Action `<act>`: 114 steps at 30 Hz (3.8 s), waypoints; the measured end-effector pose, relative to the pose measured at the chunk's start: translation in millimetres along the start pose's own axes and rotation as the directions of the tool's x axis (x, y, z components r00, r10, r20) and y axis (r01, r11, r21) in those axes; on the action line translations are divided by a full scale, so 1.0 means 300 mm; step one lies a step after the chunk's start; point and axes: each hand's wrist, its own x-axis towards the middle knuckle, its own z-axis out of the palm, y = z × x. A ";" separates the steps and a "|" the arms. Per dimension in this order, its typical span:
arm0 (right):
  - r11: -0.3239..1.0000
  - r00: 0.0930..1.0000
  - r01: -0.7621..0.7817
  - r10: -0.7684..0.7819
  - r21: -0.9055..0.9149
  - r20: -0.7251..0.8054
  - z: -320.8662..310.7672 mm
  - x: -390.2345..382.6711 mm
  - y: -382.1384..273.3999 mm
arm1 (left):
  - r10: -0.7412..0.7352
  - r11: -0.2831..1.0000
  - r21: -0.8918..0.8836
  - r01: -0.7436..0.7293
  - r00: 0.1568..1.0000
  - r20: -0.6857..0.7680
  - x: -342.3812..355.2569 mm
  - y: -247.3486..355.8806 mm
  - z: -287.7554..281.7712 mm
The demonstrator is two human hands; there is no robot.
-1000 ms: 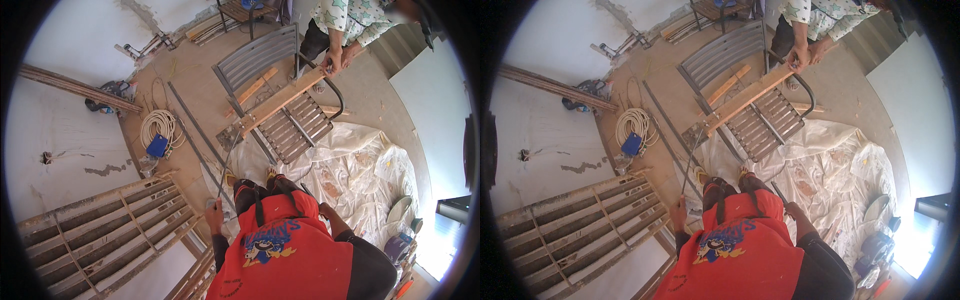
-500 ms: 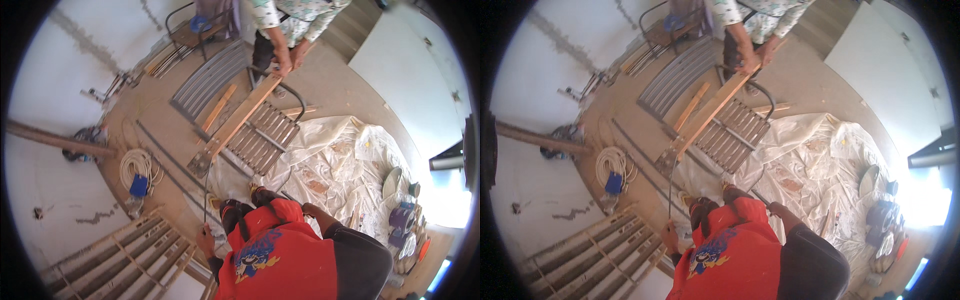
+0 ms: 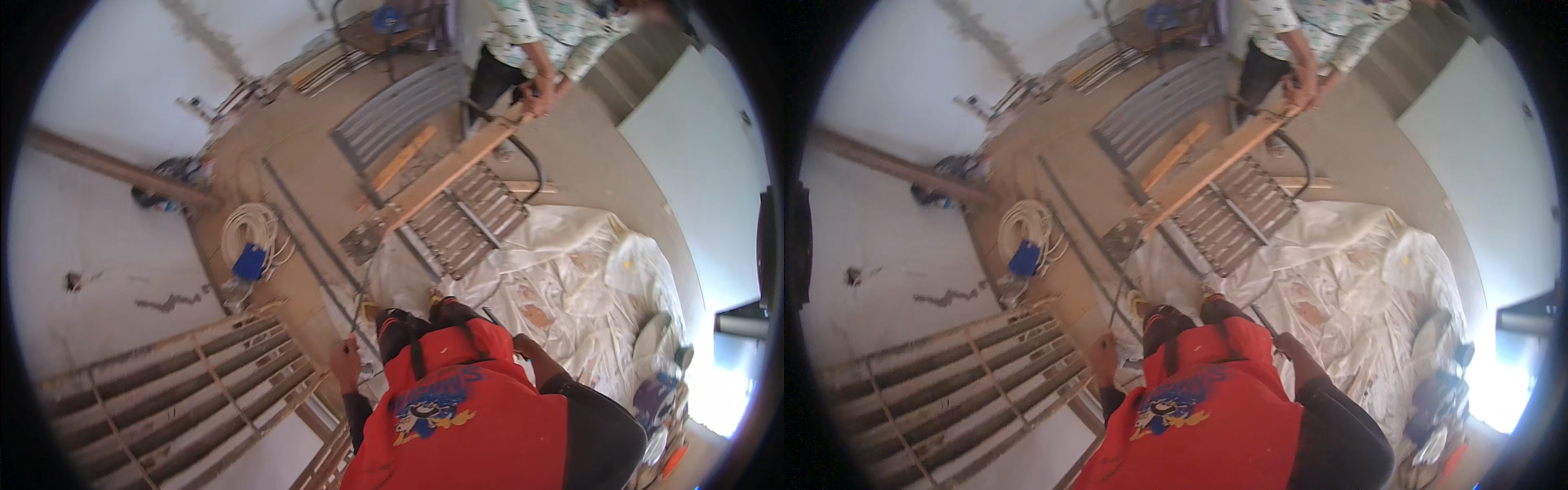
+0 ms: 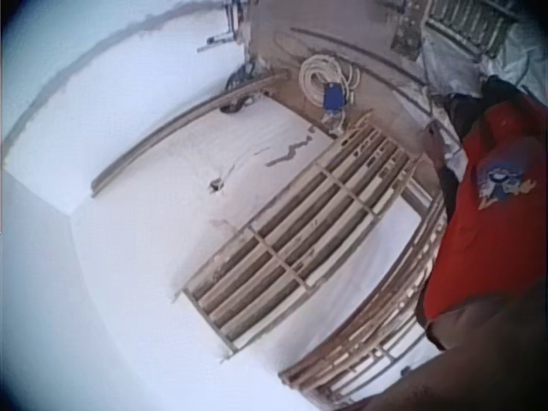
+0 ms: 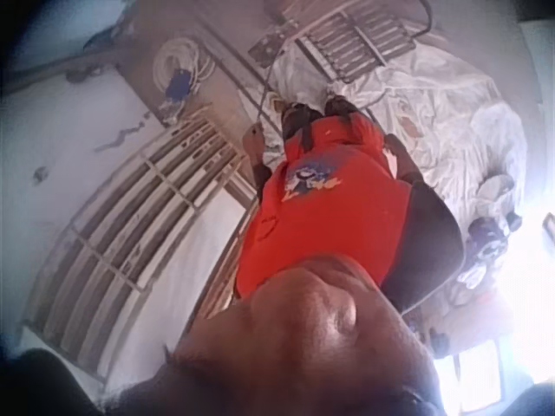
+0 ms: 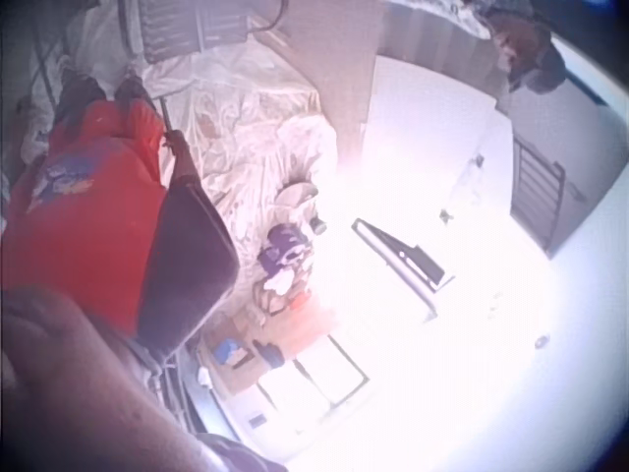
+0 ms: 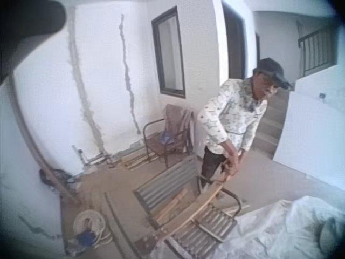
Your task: The person uses a hand saw to cut a wooden plank that is clamped to a metal chair frame. Another person is present in the background, also working on a similar wooden plank. The camera wearer maintains a steady grip on the saw and the wood throughout the process.
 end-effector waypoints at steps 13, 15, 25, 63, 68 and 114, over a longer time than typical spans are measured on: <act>0.998 0.996 0.062 -0.063 0.007 0.055 0.017 0.004 -0.004 | -0.139 0.988 0.059 0.140 0.990 -0.007 -0.080 0.019 -0.055; 0.990 0.995 0.077 -0.070 -0.116 0.068 0.013 0.021 -0.008 | -0.151 0.985 0.086 0.153 0.988 -0.026 -0.078 -0.007 -0.046; 1.000 0.998 -0.016 0.016 -0.004 0.053 0.001 0.036 -0.003 | -0.229 0.970 0.090 0.227 0.973 0.014 -0.045 0.002 -0.041; 0.966 0.995 -0.046 0.068 -0.255 0.075 -0.037 -0.034 -0.106 | -0.089 0.993 -0.066 0.093 0.994 0.063 -0.046 -0.022 -0.003; 0.981 0.994 -0.099 0.107 -0.167 0.036 -0.044 -0.046 -0.113 | -0.101 0.993 -0.049 0.105 0.992 0.068 -0.046 -0.003 -0.002; 0.997 0.995 -0.080 0.079 -0.015 -0.060 -0.012 0.013 -0.067 | -0.051 0.998 -0.015 0.053 0.991 0.120 -0.060 -0.009 0.036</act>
